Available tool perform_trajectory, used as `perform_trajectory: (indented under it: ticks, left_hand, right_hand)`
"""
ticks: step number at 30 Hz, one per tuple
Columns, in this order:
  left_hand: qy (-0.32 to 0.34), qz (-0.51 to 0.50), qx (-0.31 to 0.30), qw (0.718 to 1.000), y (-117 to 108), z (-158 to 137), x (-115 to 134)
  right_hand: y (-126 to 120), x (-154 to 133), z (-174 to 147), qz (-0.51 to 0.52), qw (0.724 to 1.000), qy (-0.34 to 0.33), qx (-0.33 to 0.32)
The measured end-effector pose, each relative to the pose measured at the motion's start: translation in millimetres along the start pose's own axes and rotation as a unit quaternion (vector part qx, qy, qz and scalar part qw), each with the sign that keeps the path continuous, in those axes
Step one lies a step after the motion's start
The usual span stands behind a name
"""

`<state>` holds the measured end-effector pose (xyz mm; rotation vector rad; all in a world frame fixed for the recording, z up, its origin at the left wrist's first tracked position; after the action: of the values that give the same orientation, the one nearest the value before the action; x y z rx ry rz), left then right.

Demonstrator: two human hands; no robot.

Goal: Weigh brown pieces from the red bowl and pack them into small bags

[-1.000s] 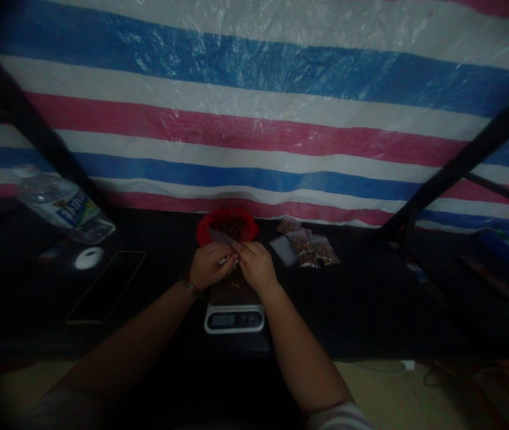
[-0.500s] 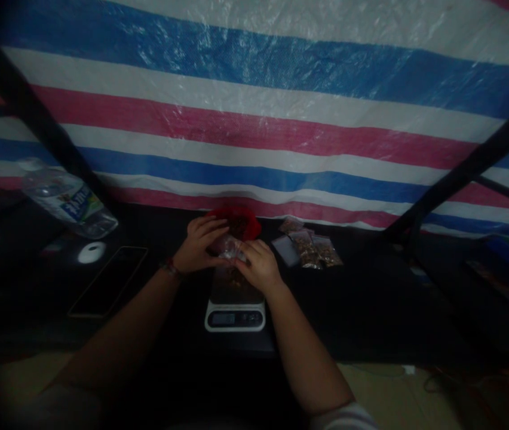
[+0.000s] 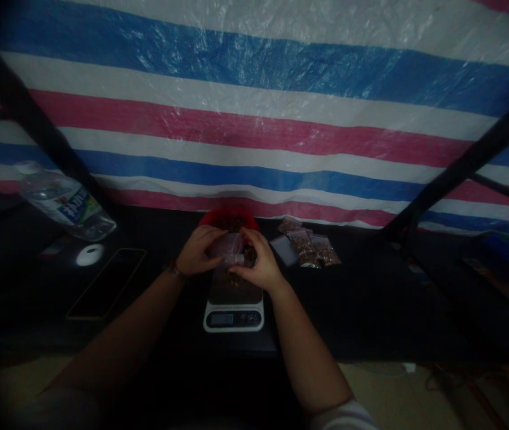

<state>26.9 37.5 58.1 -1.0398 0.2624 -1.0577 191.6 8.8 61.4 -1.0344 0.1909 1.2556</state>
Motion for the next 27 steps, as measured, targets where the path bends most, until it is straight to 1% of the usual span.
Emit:
perform_trajectory:
  ticks: [2, 4, 6, 9, 11, 13, 15, 18, 19, 21, 22, 24, 27]
  left_hand:
    - [0.007, -0.015, -0.008, 1.000, 5, 1, 5]
    - [0.014, -0.027, -0.018, 0.999, 11, 2, 10]
    - [0.020, -0.033, -0.022, 0.999, 14, 2, 16]
    - [0.026, -0.038, -0.023, 0.999, 12, 3, 19]
    - [0.022, -0.049, -0.029, 0.998, 9, 3, 16]
    - [0.008, -0.061, -0.048, 0.997, 5, 4, 11]
    - [-0.002, -0.076, -0.099, 0.992, 6, 6, 6]
    - [0.015, -0.111, -0.193, 0.975, 13, 6, 7]
    - [0.025, -0.121, -0.212, 0.969, 15, 5, 9]
    - [0.044, -0.132, -0.232, 0.963, 19, 5, 14]
    - [0.053, -0.136, -0.239, 0.960, 21, 4, 17]
    - [0.064, -0.148, -0.254, 0.954, 24, 3, 22]
    - [0.069, -0.170, -0.280, 0.942, 29, 3, 26]
  right_hand:
    - [4, -1, 1, -0.011, 1.000, 0.004, -0.022]
    - [5, -2, 1, -0.002, 1.000, 0.005, -0.025]
    - [5, -2, 1, 0.028, 0.999, 0.006, -0.014]
    - [2, 1, 0, 0.111, 0.994, 0.013, 0.016]
    - [-2, 7, -1, 0.168, 0.984, 0.020, 0.053]
    - [-11, 14, -3, 0.217, 0.970, 0.025, 0.107]
    - [-23, 24, -6, 0.253, 0.952, 0.030, 0.169]
    - [-47, 39, -14, 0.253, 0.929, 0.034, 0.266]
    - [-55, 43, -17, 0.242, 0.923, 0.034, 0.298]
    - [-67, 51, -24, 0.220, 0.911, 0.035, 0.348]
    - [-71, 54, -26, 0.212, 0.907, 0.035, 0.362]
    - [-74, 60, -28, 0.202, 0.906, 0.039, 0.371]
    - [-70, 66, -27, 0.184, 0.915, 0.056, 0.354]
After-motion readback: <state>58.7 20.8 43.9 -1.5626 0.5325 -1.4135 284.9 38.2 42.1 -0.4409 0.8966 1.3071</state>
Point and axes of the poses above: each hand's wrist, its own z-axis towards the middle knuckle, its own y-axis out of the palm, x = y × z, the point moved 7 cm from there along z, towards the middle knuckle, and after that the axes turned 9 degrees about -x, right-handed, at the moved point
